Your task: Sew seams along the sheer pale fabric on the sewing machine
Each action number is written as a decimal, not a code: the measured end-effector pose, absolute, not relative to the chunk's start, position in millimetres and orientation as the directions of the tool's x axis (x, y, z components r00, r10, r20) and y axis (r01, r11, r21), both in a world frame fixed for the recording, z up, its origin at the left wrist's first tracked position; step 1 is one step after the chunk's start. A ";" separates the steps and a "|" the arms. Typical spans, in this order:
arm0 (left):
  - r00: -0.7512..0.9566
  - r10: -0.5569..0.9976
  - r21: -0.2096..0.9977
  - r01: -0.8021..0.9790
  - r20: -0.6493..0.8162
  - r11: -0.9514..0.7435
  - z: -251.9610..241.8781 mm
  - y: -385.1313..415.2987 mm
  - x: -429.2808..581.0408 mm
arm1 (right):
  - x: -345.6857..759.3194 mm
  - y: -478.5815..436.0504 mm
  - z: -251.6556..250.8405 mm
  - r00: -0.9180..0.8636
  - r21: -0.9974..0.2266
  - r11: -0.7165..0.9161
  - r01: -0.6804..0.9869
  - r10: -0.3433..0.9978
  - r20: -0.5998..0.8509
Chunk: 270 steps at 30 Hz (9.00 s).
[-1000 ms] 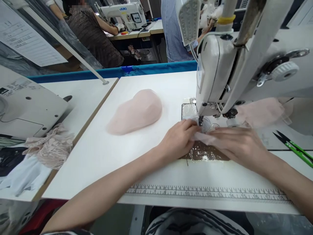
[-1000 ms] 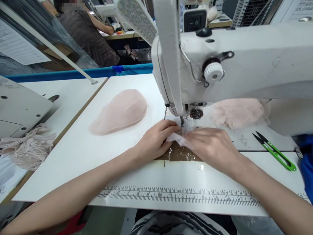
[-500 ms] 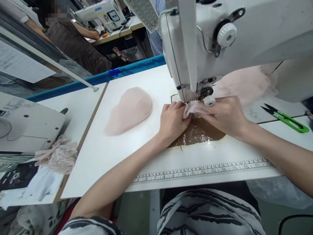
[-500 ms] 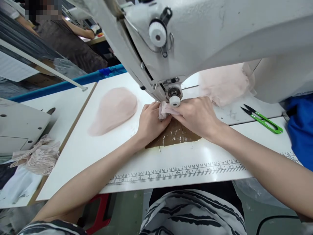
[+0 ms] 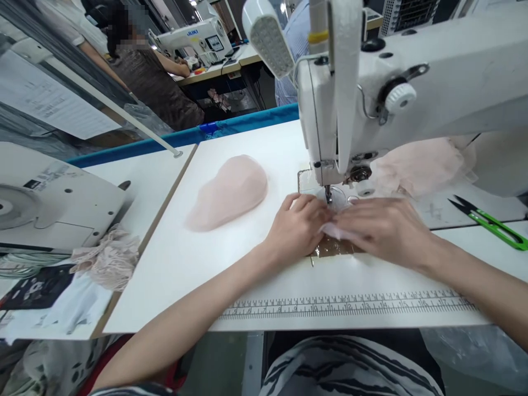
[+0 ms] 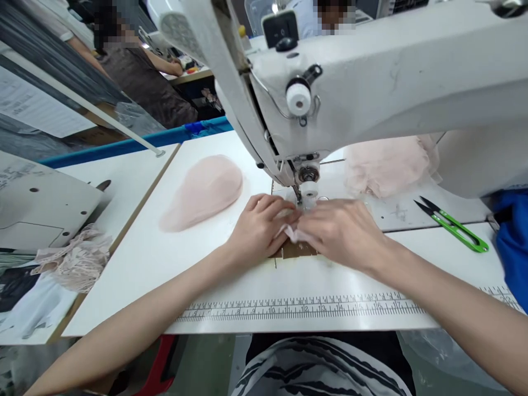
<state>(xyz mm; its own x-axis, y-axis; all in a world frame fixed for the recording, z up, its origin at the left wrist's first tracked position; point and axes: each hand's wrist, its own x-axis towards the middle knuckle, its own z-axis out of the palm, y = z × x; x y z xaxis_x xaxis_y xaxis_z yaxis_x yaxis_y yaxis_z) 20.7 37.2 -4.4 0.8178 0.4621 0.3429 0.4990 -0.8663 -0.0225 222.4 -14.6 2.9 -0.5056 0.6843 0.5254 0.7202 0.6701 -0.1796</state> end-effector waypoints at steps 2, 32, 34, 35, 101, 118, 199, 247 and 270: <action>0.828 0.421 -0.086 0.482 0.371 -0.872 -6.6 30.3 15.8 | 222.7 -19.7 -0.6 -0.590 -0.078 0.725 0.684 0.613 0.525; 0.825 0.428 -0.059 0.480 0.369 -0.875 -12.0 28.1 10.6 | 222.3 -20.9 -5.8 -0.632 0.007 0.723 0.691 0.599 0.491; 0.818 0.442 -0.045 0.491 0.367 -0.870 -11.7 29.3 11.7 | 222.9 -19.6 -6.6 -0.632 0.014 0.721 0.693 0.599 0.492; 0.816 0.448 -0.043 0.496 0.365 -0.867 -11.6 30.0 12.2 | 223.0 -18.8 -6.8 -0.630 0.016 0.718 0.696 0.600 0.493; 0.820 0.362 -0.149 0.466 0.444 -0.872 -11.0 18.8 7.7 | 216.0 -22.1 -10.5 -0.630 0.127 0.674 0.728 0.584 0.511; 0.807 0.447 -0.101 0.519 0.386 -0.849 -15.0 33.6 9.2 | 219.0 -8.0 -18.5 -0.588 0.200 0.572 0.795 0.647 0.487; 0.579 0.798 0.947 0.320 -0.167 -0.034 23.9 28.1 1.9 | 216.7 -8.2 1.2 -0.400 -0.962 -0.095 0.256 0.896 -0.195; 0.575 0.720 0.632 0.402 0.389 -0.663 2.4 15.5 11.3 | 207.1 -18.5 2.8 -0.226 -0.869 0.302 0.392 0.947 0.227; 0.558 0.713 0.614 0.401 0.425 -0.680 2.4 14.3 12.6 | 206.2 -21.4 0.4 -0.295 -0.750 0.492 0.443 0.870 0.396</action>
<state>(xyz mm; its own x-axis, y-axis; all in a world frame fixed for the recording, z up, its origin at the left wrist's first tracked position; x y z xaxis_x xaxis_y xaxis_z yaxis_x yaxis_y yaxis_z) 12.6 14.3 2.4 0.5584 0.7126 0.4247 0.4012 -0.6801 0.6136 206.2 -21.4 0.4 -0.2949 0.8696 0.3960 0.4426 0.4916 -0.7499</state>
